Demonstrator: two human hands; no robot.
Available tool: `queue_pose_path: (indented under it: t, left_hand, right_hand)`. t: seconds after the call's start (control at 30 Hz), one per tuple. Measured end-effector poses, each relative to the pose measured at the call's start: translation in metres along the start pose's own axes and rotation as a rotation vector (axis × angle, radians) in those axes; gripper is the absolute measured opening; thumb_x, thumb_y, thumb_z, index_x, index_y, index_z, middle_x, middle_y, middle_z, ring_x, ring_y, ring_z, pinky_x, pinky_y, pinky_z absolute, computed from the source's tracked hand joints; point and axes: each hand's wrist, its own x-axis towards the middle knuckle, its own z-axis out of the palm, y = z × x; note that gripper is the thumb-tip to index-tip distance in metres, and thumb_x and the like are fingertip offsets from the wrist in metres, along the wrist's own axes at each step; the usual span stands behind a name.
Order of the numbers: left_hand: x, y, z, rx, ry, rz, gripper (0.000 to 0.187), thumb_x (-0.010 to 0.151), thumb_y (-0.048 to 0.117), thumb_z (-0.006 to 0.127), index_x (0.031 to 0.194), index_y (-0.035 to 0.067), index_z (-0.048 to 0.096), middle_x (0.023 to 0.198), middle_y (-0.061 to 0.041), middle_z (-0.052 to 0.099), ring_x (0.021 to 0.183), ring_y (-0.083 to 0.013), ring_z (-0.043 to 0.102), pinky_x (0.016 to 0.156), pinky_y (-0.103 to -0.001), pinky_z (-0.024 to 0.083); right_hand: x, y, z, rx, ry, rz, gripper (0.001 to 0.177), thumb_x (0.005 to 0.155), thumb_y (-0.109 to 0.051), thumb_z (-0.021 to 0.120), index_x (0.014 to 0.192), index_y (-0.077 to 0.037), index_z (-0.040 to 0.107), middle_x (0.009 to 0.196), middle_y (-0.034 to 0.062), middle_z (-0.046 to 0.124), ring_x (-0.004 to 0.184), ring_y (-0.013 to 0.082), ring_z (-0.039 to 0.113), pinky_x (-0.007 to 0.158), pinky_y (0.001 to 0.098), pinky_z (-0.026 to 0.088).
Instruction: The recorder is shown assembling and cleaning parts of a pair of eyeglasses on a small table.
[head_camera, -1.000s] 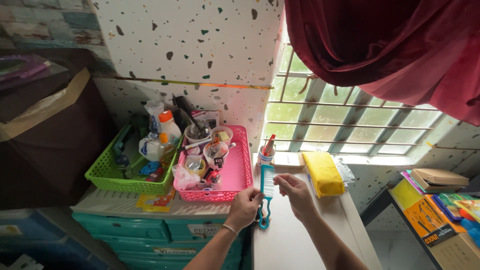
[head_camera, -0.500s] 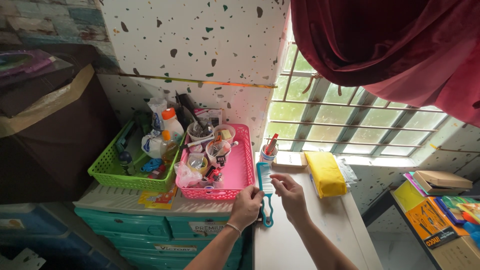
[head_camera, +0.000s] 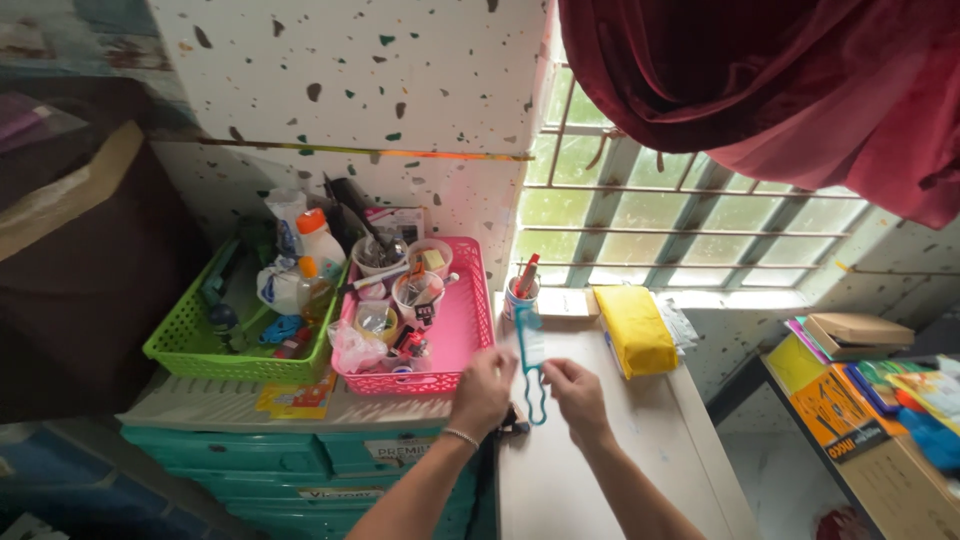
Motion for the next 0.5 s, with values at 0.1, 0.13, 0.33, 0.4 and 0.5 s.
queue_pose_path:
  t: [0.1, 0.13, 0.33, 0.4, 0.5]
  left_hand:
    - [0.019, 0.016, -0.02, 0.005, 0.163, 0.166, 0.024, 0.097, 0.021, 0.053, 0.103, 0.005, 0.071, 0.097, -0.018, 0.07, 0.092, -0.0346, 0.069, 0.083, -0.043, 0.055]
    - [0.025, 0.016, -0.024, 0.003, 0.156, 0.16, 0.024, 0.097, 0.021, 0.053, 0.103, 0.005, 0.071, 0.097, -0.018, 0.07, 0.092, -0.0346, 0.069, 0.083, -0.043, 0.055]
    - [0.055, -0.023, -0.028, 0.194, 0.189, 0.129, 0.02, 0.092, 0.015, 0.055, 0.094, 0.008, 0.073, 0.095, -0.016, 0.068, 0.09, -0.0354, 0.067, 0.081, -0.045, 0.054]
    - [0.061, -0.04, -0.022, 0.254, 0.192, 0.148, 0.019, 0.092, 0.015, 0.056, 0.095, 0.007, 0.073, 0.096, -0.017, 0.066, 0.093, -0.0364, 0.065, 0.084, -0.045, 0.053]
    - [0.055, -0.035, -0.025, 0.272, 0.168, 0.121, 0.018, 0.093, 0.016, 0.057, 0.097, 0.006, 0.072, 0.097, -0.017, 0.066, 0.097, -0.0368, 0.064, 0.088, -0.045, 0.051]
  right_hand:
    - [0.016, -0.008, -0.014, -0.131, 0.184, 0.074, 0.022, 0.091, -0.017, 0.069, 0.101, 0.001, 0.078, 0.078, 0.003, 0.067, 0.065, 0.008, 0.051, 0.057, 0.0233, 0.041]
    - [0.021, -0.003, -0.018, -0.134, 0.188, 0.082, 0.022, 0.091, -0.017, 0.069, 0.101, 0.001, 0.078, 0.078, 0.003, 0.067, 0.065, 0.008, 0.051, 0.057, 0.0233, 0.041]
    - [0.056, 0.04, -0.027, -0.216, 0.085, 0.271, 0.02, 0.085, -0.015, 0.073, 0.093, 0.003, 0.078, 0.077, 0.0063, 0.072, 0.06, 0.0106, 0.05, 0.055, 0.0248, 0.041]
    - [0.065, 0.051, -0.02, -0.276, 0.056, 0.35, 0.021, 0.082, -0.015, 0.073, 0.092, 0.002, 0.079, 0.077, 0.0068, 0.073, 0.057, 0.0104, 0.052, 0.052, 0.0255, 0.04]
    - [0.07, 0.059, -0.013, -0.328, 0.002, 0.363, 0.022, 0.083, -0.017, 0.073, 0.092, 0.002, 0.079, 0.076, 0.0081, 0.073, 0.056, 0.0099, 0.05, 0.05, 0.0252, 0.04]
